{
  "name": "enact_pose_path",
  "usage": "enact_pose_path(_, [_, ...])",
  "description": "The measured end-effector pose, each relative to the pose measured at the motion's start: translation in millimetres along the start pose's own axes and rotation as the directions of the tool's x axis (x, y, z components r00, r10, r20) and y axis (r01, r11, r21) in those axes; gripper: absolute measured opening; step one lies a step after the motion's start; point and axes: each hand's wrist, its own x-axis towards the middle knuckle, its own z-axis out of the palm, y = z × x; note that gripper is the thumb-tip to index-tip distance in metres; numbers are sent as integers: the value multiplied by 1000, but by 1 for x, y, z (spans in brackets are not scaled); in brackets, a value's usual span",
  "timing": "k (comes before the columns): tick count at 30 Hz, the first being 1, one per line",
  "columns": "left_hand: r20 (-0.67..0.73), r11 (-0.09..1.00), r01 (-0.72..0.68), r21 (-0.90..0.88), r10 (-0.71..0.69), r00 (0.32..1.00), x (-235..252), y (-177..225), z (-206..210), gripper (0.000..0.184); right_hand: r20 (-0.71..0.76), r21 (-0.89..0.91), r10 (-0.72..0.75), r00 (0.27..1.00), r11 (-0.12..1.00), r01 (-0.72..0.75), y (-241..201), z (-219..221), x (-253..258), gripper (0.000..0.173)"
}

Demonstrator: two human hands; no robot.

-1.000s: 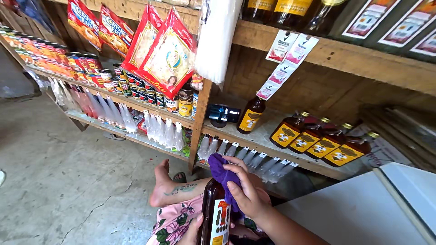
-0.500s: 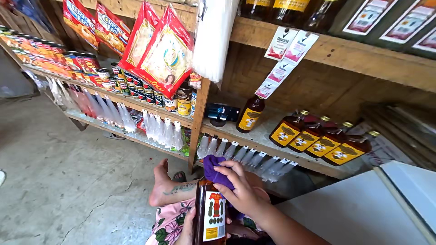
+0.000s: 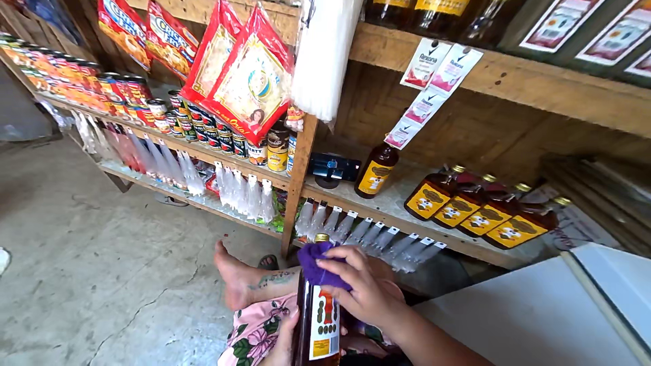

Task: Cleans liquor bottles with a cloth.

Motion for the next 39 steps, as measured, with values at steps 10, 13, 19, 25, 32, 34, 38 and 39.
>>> enact_pose_path(10, [-54, 979, 65, 191, -56, 997, -2, -2, 8, 65, -21, -70, 70, 997, 995, -71, -7, -8, 1, 36])
enact_pose_path(13, [-93, 975, 62, 214, -43, 995, -3, -1, 14, 64, 20, -74, 15, 1000, 997, -13, -15, -7, 0, 33])
enact_pose_path(19, [-137, 978, 67, 198, -40, 990, -2, -2, 13, 65, 104, -123, -31, 994, 991, 44, -20, -5, -3, 31])
enact_pose_path(25, [-178, 980, 79, 182, -47, 983, -2, 0, 17, 64, 133, -108, -45, 990, 992, 59, -22, -5, -4, 29])
enact_pose_path(32, [-242, 990, 60, 127, -28, 970, 1, 2, 23, 71, 194, -76, -100, 976, 990, 117, -25, 0, -6, 28])
enact_pose_path(34, [-241, 993, 41, 107, -14, 970, 5, 8, 37, 78, 223, -37, -129, 966, 989, 141, -26, 1, -6, 28])
enact_pose_path(38, [-354, 999, 33, 27, -21, 935, 4, 16, 60, 79, 282, 59, -226, 932, 974, 218, -29, 1, -6, 27])
enact_pose_path(39, [-390, 999, 31, 22, -20, 921, 2, 15, 60, 75, 298, 83, -252, 921, 968, 238, -30, 0, -6, 27])
